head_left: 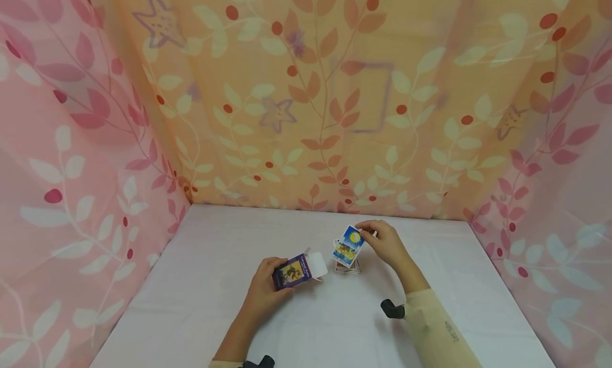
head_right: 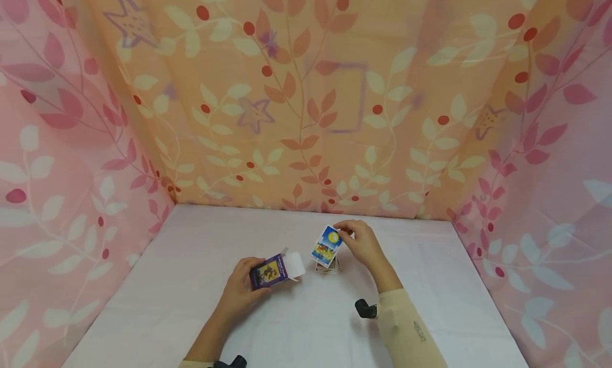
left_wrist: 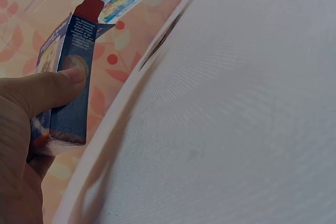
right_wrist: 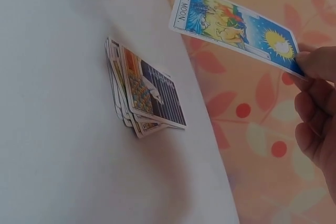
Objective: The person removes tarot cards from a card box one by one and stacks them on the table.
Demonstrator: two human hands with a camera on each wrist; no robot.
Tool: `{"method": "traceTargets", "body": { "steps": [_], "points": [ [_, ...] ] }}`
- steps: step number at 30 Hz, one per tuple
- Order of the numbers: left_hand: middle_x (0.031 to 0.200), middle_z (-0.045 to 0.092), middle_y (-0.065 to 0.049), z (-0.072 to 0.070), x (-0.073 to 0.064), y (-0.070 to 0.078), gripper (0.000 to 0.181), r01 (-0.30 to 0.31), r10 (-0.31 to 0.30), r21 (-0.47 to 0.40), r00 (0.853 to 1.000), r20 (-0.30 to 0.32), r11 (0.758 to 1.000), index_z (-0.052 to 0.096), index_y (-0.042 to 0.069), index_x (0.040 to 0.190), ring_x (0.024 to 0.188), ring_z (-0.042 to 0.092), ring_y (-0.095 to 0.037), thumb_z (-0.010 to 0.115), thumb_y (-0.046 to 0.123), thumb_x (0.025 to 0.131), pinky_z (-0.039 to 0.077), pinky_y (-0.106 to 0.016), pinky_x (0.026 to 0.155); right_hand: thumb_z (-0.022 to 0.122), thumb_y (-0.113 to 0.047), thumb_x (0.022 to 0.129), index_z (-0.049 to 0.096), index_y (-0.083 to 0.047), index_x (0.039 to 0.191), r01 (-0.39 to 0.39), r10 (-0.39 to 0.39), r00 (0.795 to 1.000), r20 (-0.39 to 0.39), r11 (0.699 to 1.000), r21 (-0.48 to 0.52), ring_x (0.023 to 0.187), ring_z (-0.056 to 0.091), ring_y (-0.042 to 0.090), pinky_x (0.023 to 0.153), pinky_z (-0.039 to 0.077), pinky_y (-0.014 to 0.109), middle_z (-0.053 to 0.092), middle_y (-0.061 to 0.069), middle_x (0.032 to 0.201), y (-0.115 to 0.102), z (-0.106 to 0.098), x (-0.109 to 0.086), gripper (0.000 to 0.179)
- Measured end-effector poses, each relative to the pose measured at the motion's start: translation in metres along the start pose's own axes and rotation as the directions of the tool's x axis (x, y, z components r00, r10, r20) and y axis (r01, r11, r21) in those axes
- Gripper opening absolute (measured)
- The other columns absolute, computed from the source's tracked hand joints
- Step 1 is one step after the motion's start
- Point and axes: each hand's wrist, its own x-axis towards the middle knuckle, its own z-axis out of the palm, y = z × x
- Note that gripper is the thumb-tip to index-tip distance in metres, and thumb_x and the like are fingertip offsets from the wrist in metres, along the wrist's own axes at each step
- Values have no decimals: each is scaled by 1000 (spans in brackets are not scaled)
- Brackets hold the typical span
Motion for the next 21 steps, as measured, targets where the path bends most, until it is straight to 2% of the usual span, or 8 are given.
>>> {"method": "traceTargets", "body": {
  "steps": [7,13,21],
  "points": [
    [136,54,8,0,-1,0,79,19,-19,2,1000,-11,1000,58,30,137,128,56,-18,96,18,69,46,-49,111,69,-16,98,76,-14,112,-45,45,998,45,999,-4,88,55,20,75,47,33,72,-2,97,5,0,11,16],
    [137,53,8,0,-2,1,78,42,-42,-8,999,-8,999,57,31,138,129,55,-20,95,20,70,45,-50,112,69,-15,98,76,-14,110,-45,45,996,72,999,-3,88,56,21,75,47,34,72,-1,96,12,3,18,14],
    [137,54,7,0,-1,2,79,6,-6,12,1000,-24,1000,58,26,138,128,56,-20,95,19,70,47,-52,109,66,-16,100,75,-15,112,-116,111,984,137,993,32,90,57,21,78,48,34,71,0,99,23,16,23,15]
  ]
}}
